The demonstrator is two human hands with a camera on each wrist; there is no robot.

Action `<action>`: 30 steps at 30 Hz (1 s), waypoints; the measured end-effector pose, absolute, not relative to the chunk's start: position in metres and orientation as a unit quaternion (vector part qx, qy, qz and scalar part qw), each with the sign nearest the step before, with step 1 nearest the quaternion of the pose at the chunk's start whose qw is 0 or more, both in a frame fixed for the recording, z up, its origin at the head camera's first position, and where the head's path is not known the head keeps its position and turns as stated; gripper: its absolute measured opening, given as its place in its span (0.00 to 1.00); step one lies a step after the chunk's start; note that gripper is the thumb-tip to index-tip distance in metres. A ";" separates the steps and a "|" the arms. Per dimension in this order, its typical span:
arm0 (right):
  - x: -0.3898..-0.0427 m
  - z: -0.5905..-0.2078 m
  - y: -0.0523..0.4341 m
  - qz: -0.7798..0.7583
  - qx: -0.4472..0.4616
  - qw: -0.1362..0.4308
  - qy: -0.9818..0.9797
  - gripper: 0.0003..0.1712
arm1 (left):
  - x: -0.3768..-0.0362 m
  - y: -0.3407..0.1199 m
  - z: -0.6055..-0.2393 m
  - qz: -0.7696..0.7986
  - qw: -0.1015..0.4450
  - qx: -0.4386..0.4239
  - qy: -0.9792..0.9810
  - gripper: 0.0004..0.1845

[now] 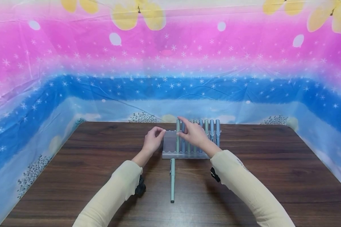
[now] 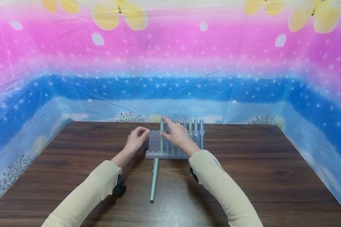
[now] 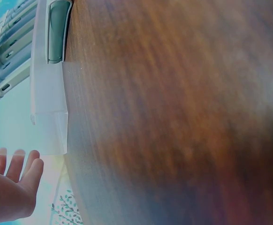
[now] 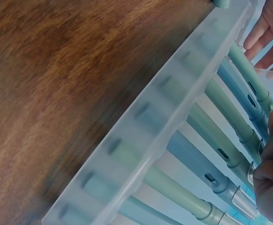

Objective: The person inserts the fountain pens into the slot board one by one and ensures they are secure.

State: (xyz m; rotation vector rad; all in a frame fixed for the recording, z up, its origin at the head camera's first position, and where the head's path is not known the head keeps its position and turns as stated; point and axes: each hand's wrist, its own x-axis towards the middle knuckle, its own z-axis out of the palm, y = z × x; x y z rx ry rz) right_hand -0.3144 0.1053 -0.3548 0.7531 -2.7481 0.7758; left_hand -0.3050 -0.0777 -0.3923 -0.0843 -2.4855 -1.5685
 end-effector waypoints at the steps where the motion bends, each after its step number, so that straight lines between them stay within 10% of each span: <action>1: -0.314 -0.355 0.106 0.263 0.253 0.099 -0.926 0.37 | -0.305 -0.078 -0.392 -0.531 0.100 -0.029 -0.841 0.12; 30: -0.278 -0.382 0.120 0.257 0.345 0.105 -0.897 0.21 | -0.304 -0.078 -0.391 -0.532 0.101 -0.029 -0.840 0.12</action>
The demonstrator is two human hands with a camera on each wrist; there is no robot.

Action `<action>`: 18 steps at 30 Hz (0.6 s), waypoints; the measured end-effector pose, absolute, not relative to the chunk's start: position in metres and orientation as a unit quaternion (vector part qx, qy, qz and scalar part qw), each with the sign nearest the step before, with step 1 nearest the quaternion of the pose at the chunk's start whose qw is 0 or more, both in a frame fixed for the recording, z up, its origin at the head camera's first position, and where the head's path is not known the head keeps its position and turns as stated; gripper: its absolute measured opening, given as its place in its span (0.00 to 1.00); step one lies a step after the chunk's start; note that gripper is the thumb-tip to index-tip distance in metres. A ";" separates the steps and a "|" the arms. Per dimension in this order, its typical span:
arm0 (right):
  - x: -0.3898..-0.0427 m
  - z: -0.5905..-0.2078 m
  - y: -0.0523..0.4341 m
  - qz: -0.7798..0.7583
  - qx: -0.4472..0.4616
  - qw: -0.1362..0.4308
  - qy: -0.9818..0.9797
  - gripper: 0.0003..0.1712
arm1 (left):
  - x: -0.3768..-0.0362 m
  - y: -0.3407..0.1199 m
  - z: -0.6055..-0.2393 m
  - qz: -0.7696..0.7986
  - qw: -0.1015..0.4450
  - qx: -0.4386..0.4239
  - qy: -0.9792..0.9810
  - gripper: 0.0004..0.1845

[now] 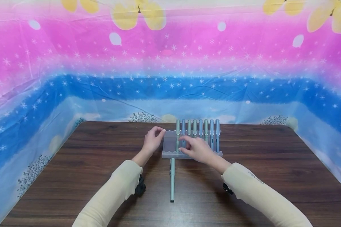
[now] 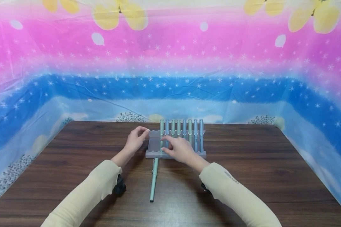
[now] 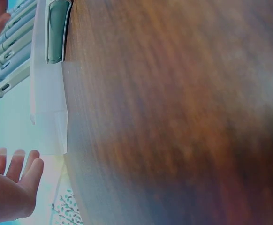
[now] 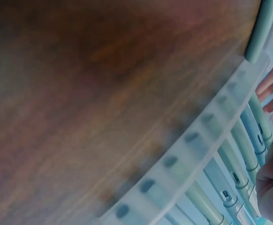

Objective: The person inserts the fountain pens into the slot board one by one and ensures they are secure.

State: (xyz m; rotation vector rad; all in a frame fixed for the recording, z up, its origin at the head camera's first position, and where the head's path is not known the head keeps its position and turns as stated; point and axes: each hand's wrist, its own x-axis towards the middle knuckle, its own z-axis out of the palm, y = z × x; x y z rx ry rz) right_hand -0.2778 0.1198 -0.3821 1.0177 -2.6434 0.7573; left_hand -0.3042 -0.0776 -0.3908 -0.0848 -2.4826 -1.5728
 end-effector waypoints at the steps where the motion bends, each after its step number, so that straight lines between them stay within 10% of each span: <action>1: -0.277 -0.383 0.119 0.257 0.345 0.101 -0.897 0.20 | -0.304 -0.078 -0.391 -0.532 0.101 -0.028 -0.840 0.12; 18: -0.258 -0.392 0.117 0.341 0.313 -0.108 -0.880 0.17 | -0.303 -0.078 -0.392 -0.539 0.102 -0.034 -0.836 0.11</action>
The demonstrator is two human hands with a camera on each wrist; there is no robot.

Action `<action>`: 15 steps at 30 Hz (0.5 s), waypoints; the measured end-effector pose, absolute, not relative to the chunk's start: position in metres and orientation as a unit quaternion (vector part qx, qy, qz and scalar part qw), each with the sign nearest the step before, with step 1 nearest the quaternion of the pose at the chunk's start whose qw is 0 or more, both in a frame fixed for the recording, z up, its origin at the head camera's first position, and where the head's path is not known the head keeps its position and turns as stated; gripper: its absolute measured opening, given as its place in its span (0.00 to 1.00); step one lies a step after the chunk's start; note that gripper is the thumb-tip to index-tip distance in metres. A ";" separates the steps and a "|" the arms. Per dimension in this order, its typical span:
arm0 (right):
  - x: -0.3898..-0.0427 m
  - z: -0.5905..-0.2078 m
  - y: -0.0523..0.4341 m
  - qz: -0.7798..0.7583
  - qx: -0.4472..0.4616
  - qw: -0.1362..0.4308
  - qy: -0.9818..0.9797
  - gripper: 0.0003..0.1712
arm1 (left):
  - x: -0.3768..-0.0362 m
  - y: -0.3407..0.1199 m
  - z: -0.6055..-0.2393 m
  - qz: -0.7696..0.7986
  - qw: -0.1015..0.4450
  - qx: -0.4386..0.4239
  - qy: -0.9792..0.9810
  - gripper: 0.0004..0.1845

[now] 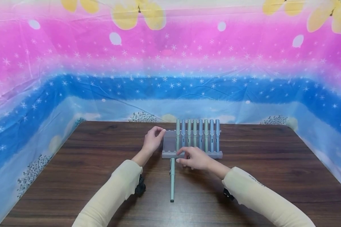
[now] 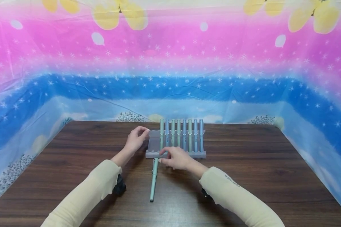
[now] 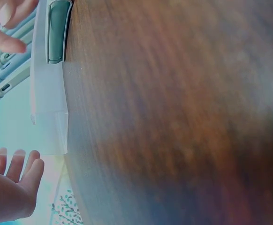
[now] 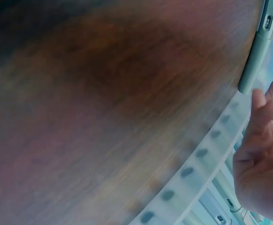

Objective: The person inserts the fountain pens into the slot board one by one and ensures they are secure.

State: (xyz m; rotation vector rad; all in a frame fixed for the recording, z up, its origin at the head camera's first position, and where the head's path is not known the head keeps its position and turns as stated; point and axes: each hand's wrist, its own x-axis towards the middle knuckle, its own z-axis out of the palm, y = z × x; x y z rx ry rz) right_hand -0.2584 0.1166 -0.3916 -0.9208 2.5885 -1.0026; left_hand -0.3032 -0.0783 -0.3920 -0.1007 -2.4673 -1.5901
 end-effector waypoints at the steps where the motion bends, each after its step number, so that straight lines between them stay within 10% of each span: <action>1: -0.258 -0.392 0.117 -0.338 -0.313 0.120 0.879 0.18 | -0.303 -0.078 -0.392 -0.538 0.102 -0.034 -0.836 0.12; 15: -0.256 -0.395 0.112 -0.313 -0.320 0.156 0.880 0.20 | -0.305 -0.078 -0.393 -0.542 0.098 -0.031 -0.834 0.12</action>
